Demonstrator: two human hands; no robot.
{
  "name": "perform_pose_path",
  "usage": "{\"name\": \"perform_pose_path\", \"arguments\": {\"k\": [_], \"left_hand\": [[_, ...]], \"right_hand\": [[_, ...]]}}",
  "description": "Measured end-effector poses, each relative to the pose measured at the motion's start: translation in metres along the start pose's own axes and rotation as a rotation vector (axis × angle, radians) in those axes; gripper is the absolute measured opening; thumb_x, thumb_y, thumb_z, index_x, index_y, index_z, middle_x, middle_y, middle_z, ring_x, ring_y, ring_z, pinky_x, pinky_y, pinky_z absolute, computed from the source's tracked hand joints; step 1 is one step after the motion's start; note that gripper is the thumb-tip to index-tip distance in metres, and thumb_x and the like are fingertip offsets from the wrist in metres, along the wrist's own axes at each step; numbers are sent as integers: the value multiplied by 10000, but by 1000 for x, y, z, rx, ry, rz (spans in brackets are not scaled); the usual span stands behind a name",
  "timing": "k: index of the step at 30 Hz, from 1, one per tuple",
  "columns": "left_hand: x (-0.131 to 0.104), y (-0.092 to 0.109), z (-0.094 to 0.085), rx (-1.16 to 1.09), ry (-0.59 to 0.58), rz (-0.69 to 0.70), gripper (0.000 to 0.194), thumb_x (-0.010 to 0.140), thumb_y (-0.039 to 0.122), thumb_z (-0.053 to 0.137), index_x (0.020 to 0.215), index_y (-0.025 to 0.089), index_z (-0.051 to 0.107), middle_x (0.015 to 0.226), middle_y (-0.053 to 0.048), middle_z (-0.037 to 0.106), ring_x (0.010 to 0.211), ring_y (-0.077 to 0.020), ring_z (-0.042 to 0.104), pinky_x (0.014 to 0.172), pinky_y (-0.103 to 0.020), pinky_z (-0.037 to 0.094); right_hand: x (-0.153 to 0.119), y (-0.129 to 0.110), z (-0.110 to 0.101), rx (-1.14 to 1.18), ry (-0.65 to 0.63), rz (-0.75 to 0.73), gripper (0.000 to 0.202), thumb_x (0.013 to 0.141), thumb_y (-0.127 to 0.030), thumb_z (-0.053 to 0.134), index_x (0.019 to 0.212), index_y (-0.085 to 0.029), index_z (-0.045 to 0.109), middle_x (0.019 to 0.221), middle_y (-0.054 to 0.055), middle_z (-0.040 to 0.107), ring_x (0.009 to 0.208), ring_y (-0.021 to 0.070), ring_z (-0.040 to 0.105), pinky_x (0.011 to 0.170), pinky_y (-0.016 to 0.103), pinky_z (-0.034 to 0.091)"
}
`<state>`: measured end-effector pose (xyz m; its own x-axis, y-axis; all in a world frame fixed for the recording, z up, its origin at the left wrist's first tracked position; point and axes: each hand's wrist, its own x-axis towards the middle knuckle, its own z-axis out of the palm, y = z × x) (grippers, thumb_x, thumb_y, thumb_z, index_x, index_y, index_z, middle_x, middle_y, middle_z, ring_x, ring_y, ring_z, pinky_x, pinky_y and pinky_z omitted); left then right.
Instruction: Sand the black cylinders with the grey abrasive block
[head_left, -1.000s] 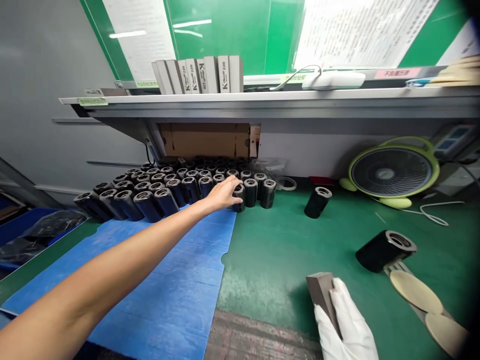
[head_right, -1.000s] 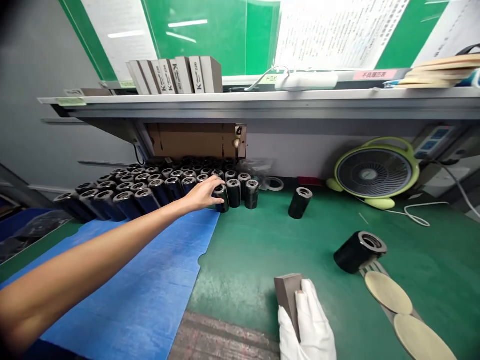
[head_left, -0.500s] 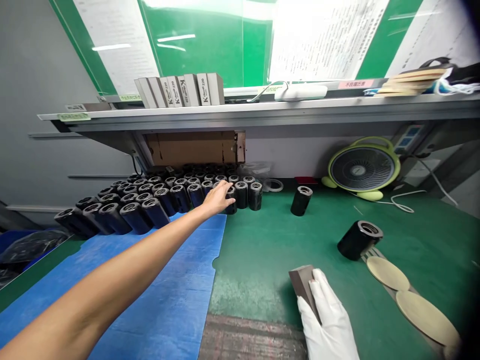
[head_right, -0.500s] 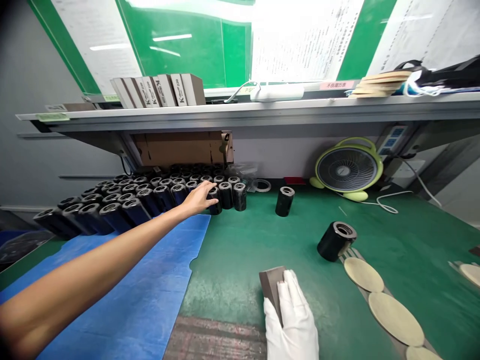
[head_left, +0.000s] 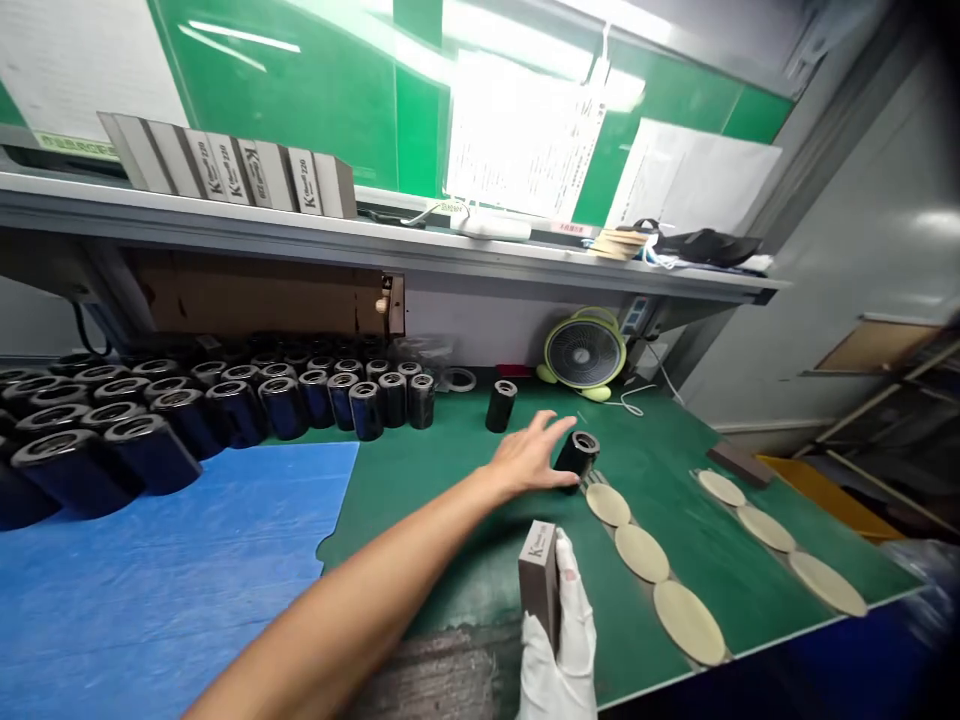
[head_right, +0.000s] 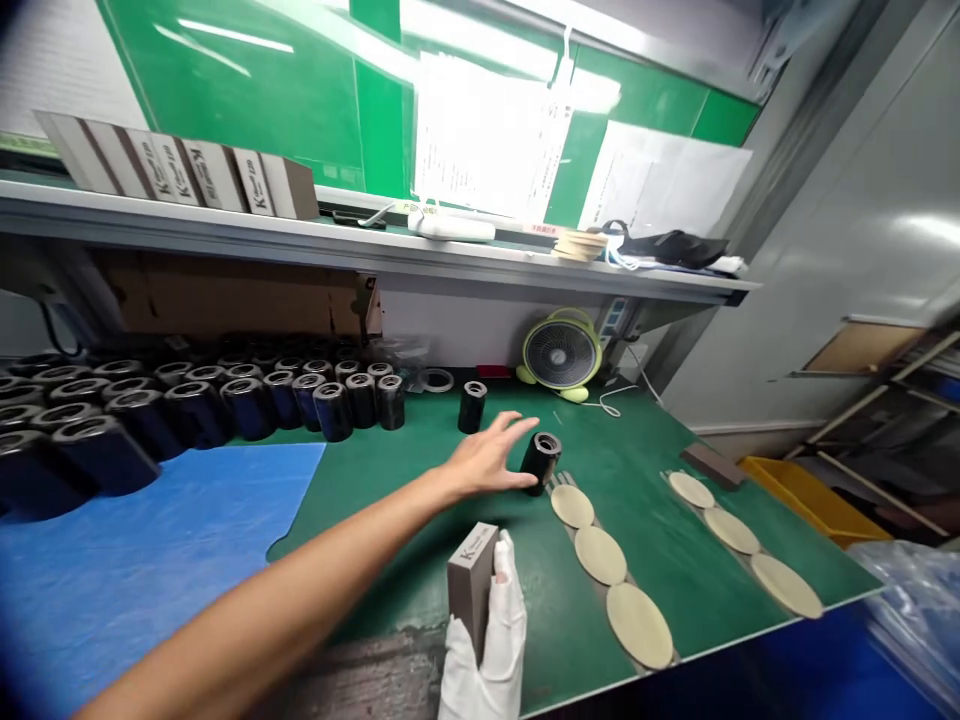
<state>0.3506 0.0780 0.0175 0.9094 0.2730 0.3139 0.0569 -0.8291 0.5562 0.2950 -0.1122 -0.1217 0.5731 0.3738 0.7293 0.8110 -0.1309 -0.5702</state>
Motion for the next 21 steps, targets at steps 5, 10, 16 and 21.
{"name": "perform_pose_path", "arguments": {"k": [5, 10, 16, 21], "left_hand": [[29, 17, 19, -131, 28, -79, 643, 683, 342, 833, 1274, 257, 594, 1195, -67, 668, 1104, -317, 660, 914, -406, 543], [-70, -3, -10, -415, 258, -325, 519, 790, 487, 747, 1210, 258, 546, 951, 9, 638, 763, -160, 634, 694, -283, 526], [-234, 7, -38, -1118, 528, -700, 428, 841, 523, 717, 1130, 258, 545, 930, 39, 501, 487, -13, 446, 415, -168, 298], [-287, 27, -39, -1061, 593, -756, 492, 878, 510, 699, 1299, 322, 529, 898, 44, 510, 524, -34, 475, 448, -178, 324]], "right_hand": [[9, 17, 1, 3, -8, -10, 684, 991, -382, 482, 1609, -226, 234, 1561, 179, 401, 1279, 364, 571, 960, 539, 555], [11, -17, -1, 178, 59, 98, 643, 1005, -381, 457, 1594, -202, 270, 1572, 170, 381, 1396, 357, 452, 1106, 576, 428], [22, -60, -18, 205, -69, 293, 602, 1008, -433, 462, 1564, -220, 370, 1573, 88, 404, 1413, 318, 411, 1192, 515, 319], [31, -59, -23, 154, -136, 364, 626, 1007, -494, 404, 1539, -165, 414, 1551, 88, 437, 1415, 316, 403, 1213, 502, 293]]}}
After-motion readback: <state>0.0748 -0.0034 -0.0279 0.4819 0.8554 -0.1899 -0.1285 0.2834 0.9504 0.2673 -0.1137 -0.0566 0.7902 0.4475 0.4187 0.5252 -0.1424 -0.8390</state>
